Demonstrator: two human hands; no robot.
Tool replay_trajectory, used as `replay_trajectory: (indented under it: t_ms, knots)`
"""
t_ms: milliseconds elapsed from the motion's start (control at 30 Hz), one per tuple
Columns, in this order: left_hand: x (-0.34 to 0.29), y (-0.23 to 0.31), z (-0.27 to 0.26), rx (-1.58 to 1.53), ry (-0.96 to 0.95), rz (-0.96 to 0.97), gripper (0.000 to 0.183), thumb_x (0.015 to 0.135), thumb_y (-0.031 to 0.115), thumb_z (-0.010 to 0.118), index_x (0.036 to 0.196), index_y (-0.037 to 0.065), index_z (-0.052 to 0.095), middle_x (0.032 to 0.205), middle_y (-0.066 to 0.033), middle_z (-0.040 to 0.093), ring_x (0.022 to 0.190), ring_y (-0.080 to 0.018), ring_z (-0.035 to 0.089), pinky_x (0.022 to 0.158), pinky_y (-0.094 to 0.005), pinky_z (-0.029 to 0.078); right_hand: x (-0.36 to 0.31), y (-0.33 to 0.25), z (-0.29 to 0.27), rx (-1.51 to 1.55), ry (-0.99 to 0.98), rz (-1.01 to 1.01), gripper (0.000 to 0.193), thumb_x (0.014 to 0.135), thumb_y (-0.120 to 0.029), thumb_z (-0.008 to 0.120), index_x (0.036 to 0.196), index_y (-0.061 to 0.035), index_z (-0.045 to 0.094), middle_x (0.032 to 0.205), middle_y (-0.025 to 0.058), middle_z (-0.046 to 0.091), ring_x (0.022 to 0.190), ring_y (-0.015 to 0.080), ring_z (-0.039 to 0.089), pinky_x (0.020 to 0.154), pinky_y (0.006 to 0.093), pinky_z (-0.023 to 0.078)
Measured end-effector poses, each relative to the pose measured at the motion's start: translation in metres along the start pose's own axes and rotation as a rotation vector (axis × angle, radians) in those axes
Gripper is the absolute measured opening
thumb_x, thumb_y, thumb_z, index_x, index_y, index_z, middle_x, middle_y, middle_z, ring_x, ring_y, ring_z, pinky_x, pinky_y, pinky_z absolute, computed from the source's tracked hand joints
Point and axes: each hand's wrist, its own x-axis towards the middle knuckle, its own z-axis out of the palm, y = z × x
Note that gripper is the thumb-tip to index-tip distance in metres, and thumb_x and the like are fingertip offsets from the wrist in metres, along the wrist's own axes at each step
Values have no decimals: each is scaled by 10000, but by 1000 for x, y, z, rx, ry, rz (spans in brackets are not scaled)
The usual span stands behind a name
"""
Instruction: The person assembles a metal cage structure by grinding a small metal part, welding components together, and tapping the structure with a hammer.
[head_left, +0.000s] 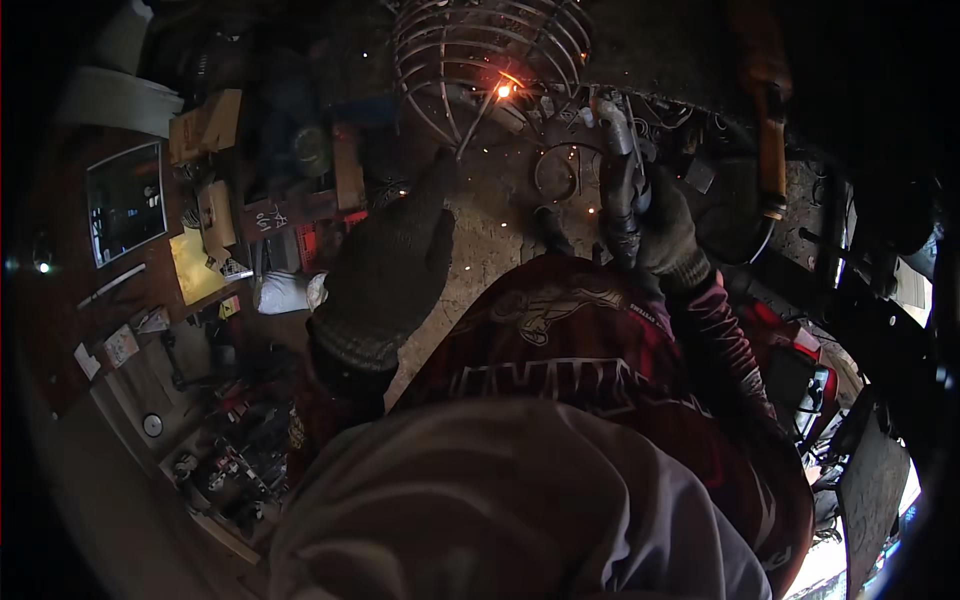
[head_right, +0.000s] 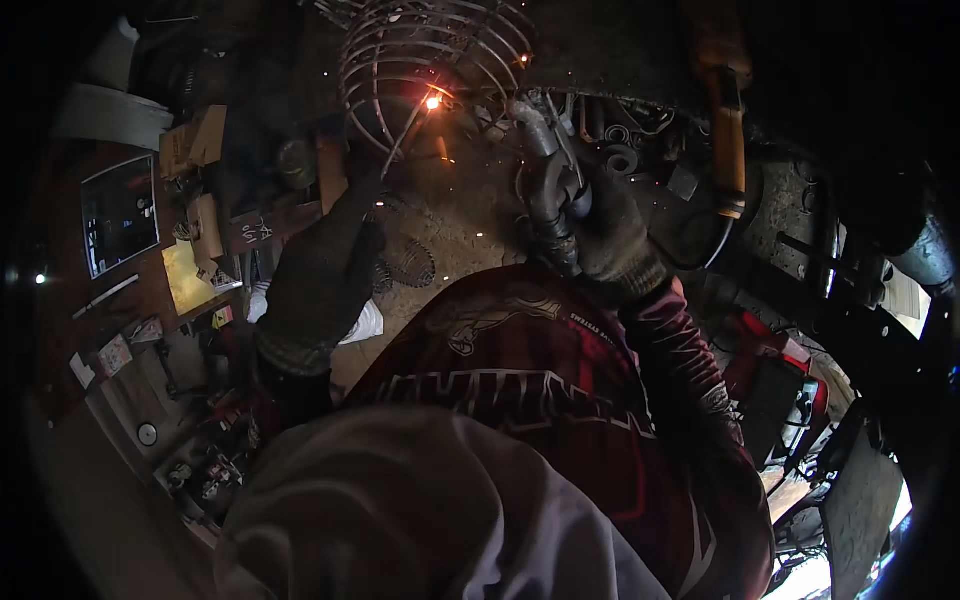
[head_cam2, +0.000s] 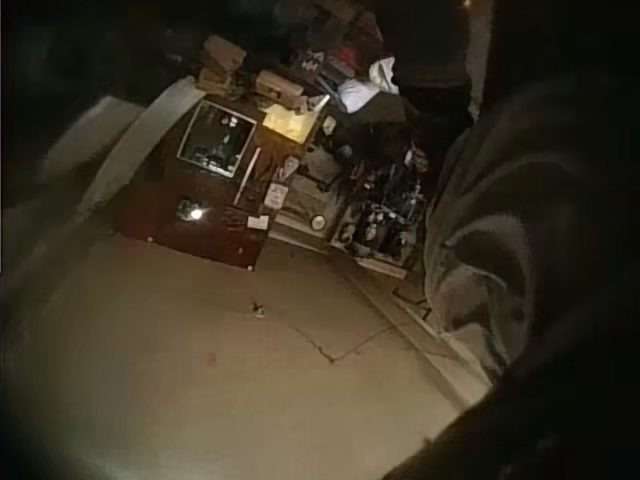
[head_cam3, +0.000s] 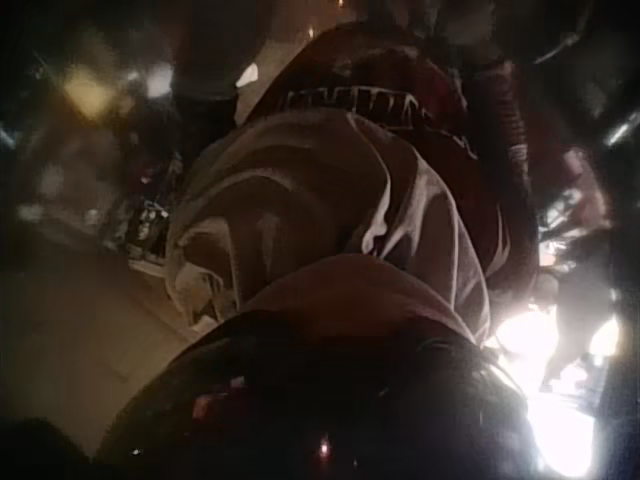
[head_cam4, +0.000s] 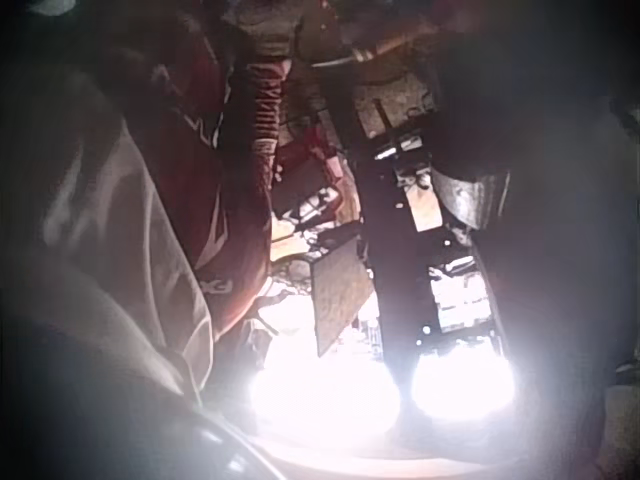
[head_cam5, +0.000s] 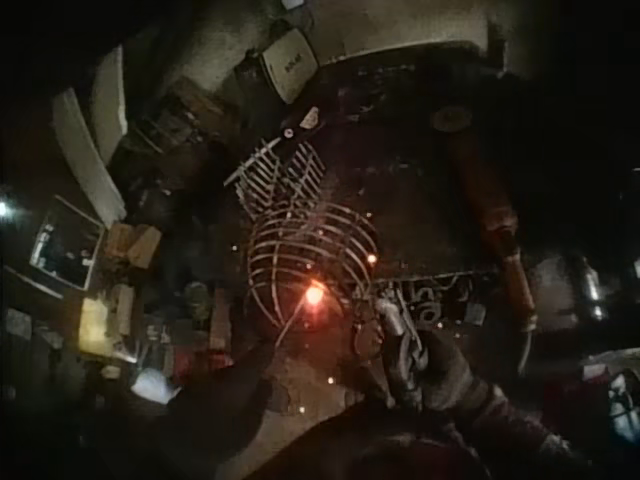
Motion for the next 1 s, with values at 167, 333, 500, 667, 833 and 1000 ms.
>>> replay_trajectory:
  t_ms: [167, 333, 500, 667, 833, 1000]
  knots:
    - [-2, -5, 3, 50, 46, 88, 517, 950, 111, 623, 1449, 109, 492, 1026, -233, 697, 871, -375, 705, 731, -459, 578, -2, 3, 5, 125, 7, 85, 704, 768, -240, 849, 1328, -7, 491, 1159, 118, 649, 1038, 213, 652, 910, 353, 516]
    - [-1, -4, 2, 54, 14, 73, 512, 956, 103, 613, 1450, 90, 480, 1036, -240, 699, 893, -392, 706, 751, -460, 582, -1, -8, 5, 181, 0, 153, 702, 758, -245, 859, 1312, -14, 494, 1141, 106, 643, 1032, 204, 641, 912, 353, 511]
    - [0, -4, 3, 54, 32, 102, 484, 954, 101, 618, 1420, 46, 496, 1034, -244, 695, 895, -390, 710, 755, -452, 583, 0, 12, 6, 262, -26, 68, 715, 764, -244, 854, 1334, -16, 487, 1177, 109, 627, 1053, 193, 625, 925, 345, 500]
    - [-20, -27, 13, 499, -13, 220, 304, 929, 136, 642, 1213, 34, 617, 1045, -141, 701, 939, -250, 699, 713, -387, 568, 6, -8, 3, -168, -30, -159, 474, 866, -225, 687, 1275, -9, 584, 1214, 144, 635, 1054, 321, 646, 938, 388, 510]
    - [-23, -40, 22, 394, 55, 262, 269, 927, 134, 635, 1181, 46, 642, 1057, -118, 699, 947, -225, 689, 710, -385, 557, -2, 44, 4, -277, 21, -302, 437, 930, -249, 585, 1274, 19, 575, 1084, 121, 633, 916, 248, 657, 787, 334, 538]
    - [-19, -22, 12, 210, 50, 169, 329, 939, 125, 622, 1259, 51, 603, 1079, -136, 691, 941, -249, 683, 734, -394, 551, 3, 31, 19, 771, 26, 74, 428, 925, -165, 587, 1310, 18, 544, 985, 97, 618, 819, 198, 641, 710, 311, 526]
